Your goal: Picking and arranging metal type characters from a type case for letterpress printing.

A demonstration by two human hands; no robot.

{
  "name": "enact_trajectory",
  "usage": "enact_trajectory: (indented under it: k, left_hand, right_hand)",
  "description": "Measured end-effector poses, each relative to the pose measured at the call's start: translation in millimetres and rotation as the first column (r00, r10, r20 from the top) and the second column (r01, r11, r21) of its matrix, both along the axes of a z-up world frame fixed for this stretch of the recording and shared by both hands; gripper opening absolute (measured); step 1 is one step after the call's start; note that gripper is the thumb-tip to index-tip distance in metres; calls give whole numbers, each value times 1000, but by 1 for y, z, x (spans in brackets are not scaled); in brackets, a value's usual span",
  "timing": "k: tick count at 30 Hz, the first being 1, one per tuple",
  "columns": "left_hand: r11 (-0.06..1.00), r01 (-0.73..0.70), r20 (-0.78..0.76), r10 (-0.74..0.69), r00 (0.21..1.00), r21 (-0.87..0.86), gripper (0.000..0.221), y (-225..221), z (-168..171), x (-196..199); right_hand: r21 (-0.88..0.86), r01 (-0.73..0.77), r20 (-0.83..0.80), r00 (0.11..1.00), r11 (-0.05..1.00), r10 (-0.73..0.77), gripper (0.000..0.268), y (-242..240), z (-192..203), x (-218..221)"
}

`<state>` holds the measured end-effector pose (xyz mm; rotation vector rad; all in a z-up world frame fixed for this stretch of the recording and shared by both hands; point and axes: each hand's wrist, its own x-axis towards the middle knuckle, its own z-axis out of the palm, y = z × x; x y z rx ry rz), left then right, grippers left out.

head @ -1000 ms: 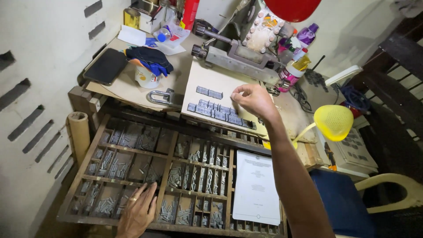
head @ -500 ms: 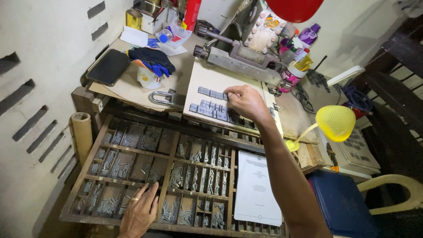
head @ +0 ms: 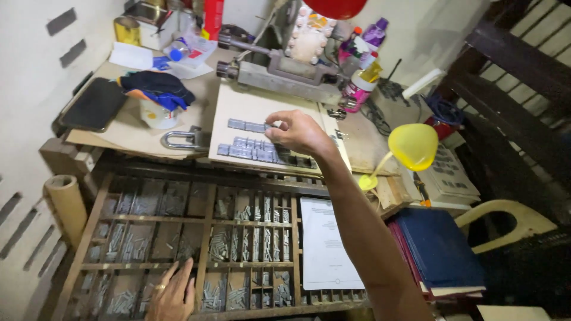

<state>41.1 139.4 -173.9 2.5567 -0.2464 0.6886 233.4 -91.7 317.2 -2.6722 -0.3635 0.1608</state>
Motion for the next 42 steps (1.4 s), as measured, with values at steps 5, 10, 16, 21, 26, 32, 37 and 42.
enact_trajectory:
  k: [5,10,16,21,26,32,37,42]
  left_hand:
    - [996,-81,7,82,997,-44,72,-6,-9,0]
    - [989,-145,-116,148,982,33,77,-6,-13,-1]
    - [998,-12,-1,12,1000,-57,64,-3,22,-6]
    - [999,-29,7,29,1000,-31,59,-6,35,-10]
    - [994,-29,-107,17,994,-105,63,-6,47,-15]
    - [997,-43,-170,33,985,-56,58,-6,37,-13]
    - [999,-7,-56,5,998,-35,57,-4,36,-10]
    - [1000,-28,-53,27,998,-12,56,-4,35,-10]
  right_hand:
    - [79,-48,203,979,996,32,46,-54,0,1]
    - [43,296,291,910,954,-296,37,-119,-31,-3]
    - [276,122,287,936,953,-203,28,-140,-59,-11]
    - [284,47,401,901,958,-163,29,-139,-64,-18]
    - [375,36,377,907,926,-188,10,-140,-70,-12]
    - [332,75,430,875,940,-222,9,-117,-50,-29]
    - [476,-48,252,964,878,-84,12,-65,-32,-34]
    - [338,129,180,964,932,-198,8,-23,-23,-24]
